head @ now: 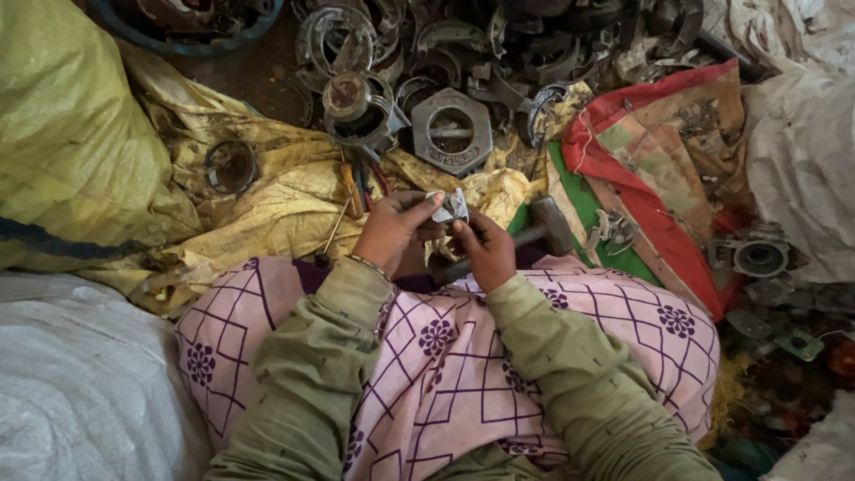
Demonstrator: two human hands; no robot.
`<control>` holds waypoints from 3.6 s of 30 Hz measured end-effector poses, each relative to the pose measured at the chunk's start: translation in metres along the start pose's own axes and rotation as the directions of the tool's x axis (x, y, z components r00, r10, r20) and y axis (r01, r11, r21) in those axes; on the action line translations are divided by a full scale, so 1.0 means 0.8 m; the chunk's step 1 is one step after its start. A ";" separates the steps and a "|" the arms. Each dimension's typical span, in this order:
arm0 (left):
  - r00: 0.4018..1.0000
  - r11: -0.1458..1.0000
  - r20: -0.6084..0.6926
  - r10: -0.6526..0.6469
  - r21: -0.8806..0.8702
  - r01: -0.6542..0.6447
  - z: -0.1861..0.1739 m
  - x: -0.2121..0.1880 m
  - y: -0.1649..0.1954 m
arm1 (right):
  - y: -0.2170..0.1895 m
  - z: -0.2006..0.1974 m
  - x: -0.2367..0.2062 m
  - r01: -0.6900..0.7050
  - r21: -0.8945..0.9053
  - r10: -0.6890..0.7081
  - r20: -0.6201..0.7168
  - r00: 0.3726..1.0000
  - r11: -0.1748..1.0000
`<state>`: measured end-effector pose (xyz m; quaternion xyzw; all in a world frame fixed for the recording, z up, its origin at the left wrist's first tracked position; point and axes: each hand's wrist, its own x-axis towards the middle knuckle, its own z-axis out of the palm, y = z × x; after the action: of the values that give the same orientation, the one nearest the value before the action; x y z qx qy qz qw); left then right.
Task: The person sits on the floor and uses a hammer to strike and separate small metal components from larger assemblies. They repeatedly pick up parts, position them, and hammer them to break them apart, then set the separated pieces aside.
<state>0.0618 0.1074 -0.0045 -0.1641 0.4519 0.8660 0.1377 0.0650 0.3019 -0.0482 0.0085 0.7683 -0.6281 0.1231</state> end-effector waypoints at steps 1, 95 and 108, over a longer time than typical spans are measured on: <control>1.000 1.000 0.002 -0.002 0.025 0.002 0.000 -0.001 0.001 | 0.002 -0.001 0.000 -0.003 -0.003 0.003 0.001 1.000 1.000; 0.891 0.496 0.101 0.442 0.801 -0.336 0.008 0.015 -0.032 | -0.001 -0.014 0.013 -0.136 0.586 0.142 0.036 0.989 0.799; 0.963 0.555 -0.025 0.267 0.821 -0.132 -0.013 0.033 -0.057 | 0.000 -0.014 0.004 -0.226 0.478 0.149 0.194 0.970 0.849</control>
<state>0.0573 0.1268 -0.0545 -0.0933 0.8223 0.5575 0.0648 0.0595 0.3125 -0.0470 0.0681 0.5652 -0.7879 0.2348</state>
